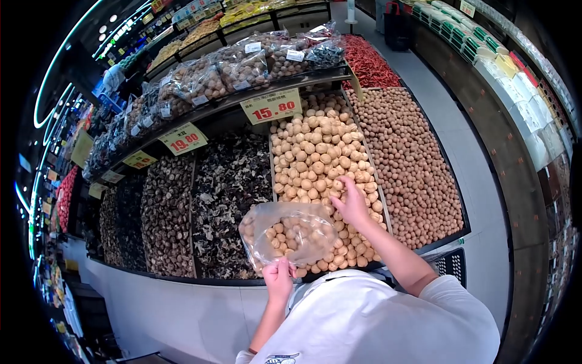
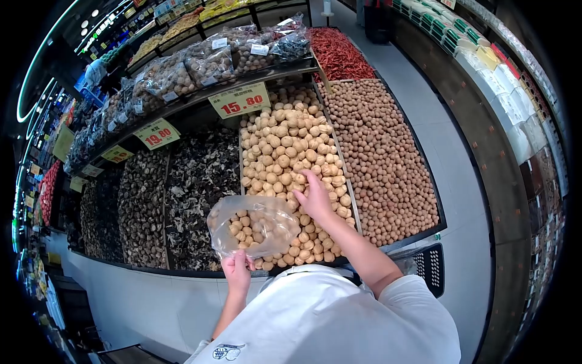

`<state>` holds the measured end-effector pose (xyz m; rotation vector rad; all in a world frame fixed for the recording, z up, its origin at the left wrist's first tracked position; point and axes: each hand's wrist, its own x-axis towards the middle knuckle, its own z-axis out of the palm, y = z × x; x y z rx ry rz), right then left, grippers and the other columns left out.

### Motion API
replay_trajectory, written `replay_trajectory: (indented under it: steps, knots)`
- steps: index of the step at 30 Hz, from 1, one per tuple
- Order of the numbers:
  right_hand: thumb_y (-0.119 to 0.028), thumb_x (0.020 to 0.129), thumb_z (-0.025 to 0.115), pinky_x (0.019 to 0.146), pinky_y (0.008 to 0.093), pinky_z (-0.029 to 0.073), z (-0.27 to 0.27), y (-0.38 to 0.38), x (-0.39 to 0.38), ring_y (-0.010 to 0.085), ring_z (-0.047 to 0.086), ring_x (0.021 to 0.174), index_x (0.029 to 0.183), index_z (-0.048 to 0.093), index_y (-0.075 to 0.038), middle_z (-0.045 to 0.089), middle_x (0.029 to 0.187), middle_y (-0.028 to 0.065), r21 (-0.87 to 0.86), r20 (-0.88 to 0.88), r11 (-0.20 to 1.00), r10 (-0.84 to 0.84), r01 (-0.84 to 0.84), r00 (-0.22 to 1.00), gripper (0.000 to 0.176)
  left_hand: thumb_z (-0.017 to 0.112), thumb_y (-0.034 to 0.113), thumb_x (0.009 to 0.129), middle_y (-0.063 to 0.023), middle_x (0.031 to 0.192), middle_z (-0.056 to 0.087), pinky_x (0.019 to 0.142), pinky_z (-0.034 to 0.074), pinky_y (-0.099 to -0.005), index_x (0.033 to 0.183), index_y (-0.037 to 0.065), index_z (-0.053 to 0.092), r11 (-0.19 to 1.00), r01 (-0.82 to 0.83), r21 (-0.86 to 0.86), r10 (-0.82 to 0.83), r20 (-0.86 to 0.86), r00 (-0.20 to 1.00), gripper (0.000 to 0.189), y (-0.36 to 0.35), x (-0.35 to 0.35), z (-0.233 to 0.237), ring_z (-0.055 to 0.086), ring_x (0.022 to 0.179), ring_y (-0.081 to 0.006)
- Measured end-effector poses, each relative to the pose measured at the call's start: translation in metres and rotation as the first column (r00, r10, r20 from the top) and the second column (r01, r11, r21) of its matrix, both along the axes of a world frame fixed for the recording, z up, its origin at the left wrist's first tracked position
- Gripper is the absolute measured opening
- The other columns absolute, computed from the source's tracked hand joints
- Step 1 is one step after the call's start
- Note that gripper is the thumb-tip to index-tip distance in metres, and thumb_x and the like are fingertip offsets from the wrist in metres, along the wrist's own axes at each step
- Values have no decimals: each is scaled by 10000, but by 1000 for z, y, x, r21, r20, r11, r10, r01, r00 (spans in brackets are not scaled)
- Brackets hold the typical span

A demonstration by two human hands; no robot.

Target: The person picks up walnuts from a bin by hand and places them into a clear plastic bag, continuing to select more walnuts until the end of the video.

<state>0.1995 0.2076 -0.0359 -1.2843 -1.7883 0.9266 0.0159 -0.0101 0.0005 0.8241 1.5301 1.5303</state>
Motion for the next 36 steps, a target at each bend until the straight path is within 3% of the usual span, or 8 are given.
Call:
replay_trajectory:
  steps: [4,10,13,18,22,26,32,36]
  knots:
    - [-155,813,794,980,393,490,-15,7,18,350,611,1161,1311,512,-69,628,1258,174,19,-114,997,-69,71,991,579,489,136,1043,-49,602,584,500,411,-240,706,-15,606,1000,-5,0,5,-9,1000,387,1,4,5,532,514,-98]
    - [-160,817,803,981,375,494,1,-6,65,310,619,1172,1323,511,-46,647,1233,166,-89,-48,994,-75,70,996,595,493,151,1048,-46,615,582,500,409,-237,710,-11,601,1000,-9,-18,8,-26,1000,390,4,9,3,531,517,-94]
    - [-158,813,804,989,388,494,-1,-12,77,332,616,1174,1328,511,-54,645,1227,181,-119,-45,993,-14,8,999,602,496,160,1050,-44,621,581,498,406,-235,707,-9,596,1000,-18,-1,18,-21,1000,395,6,12,-1,527,517,-90]
    - [-137,818,787,1016,405,480,-15,-17,72,370,574,1214,1333,506,-56,596,1291,211,8,101,990,141,-142,985,592,504,173,1050,-46,634,593,500,404,-231,704,-7,601,999,-53,-6,52,-50,997,402,6,17,-3,533,517,-90]
    - [-138,866,722,966,415,495,-14,-15,62,369,588,1152,1293,517,-49,595,1263,182,-24,183,982,190,-188,965,482,509,177,1049,-47,634,597,502,407,-230,701,-6,601,995,-96,-3,95,-63,993,403,5,23,-3,538,518,-90]
    - [-126,864,710,900,420,511,-22,-10,59,355,613,1070,1224,548,-44,613,1175,172,67,145,983,163,-174,976,404,498,181,1050,-44,612,580,486,404,-238,703,-2,596,995,-97,-7,96,-105,990,405,5,30,-3,533,506,-102]
    - [-104,853,727,894,376,517,-25,-6,63,343,623,1043,1190,581,-30,614,1149,154,55,-32,994,100,-98,994,374,503,189,1051,-42,604,578,484,404,-238,687,2,592,996,-90,-16,87,-137,987,419,10,34,1,532,506,-102]
    - [-105,855,729,907,372,515,-20,-6,68,340,624,1052,1189,597,-28,612,1153,149,60,-42,994,92,-89,995,367,503,190,1048,-41,616,575,475,410,-246,688,14,586,994,-102,-27,97,-132,987,409,13,31,-3,523,498,-111]
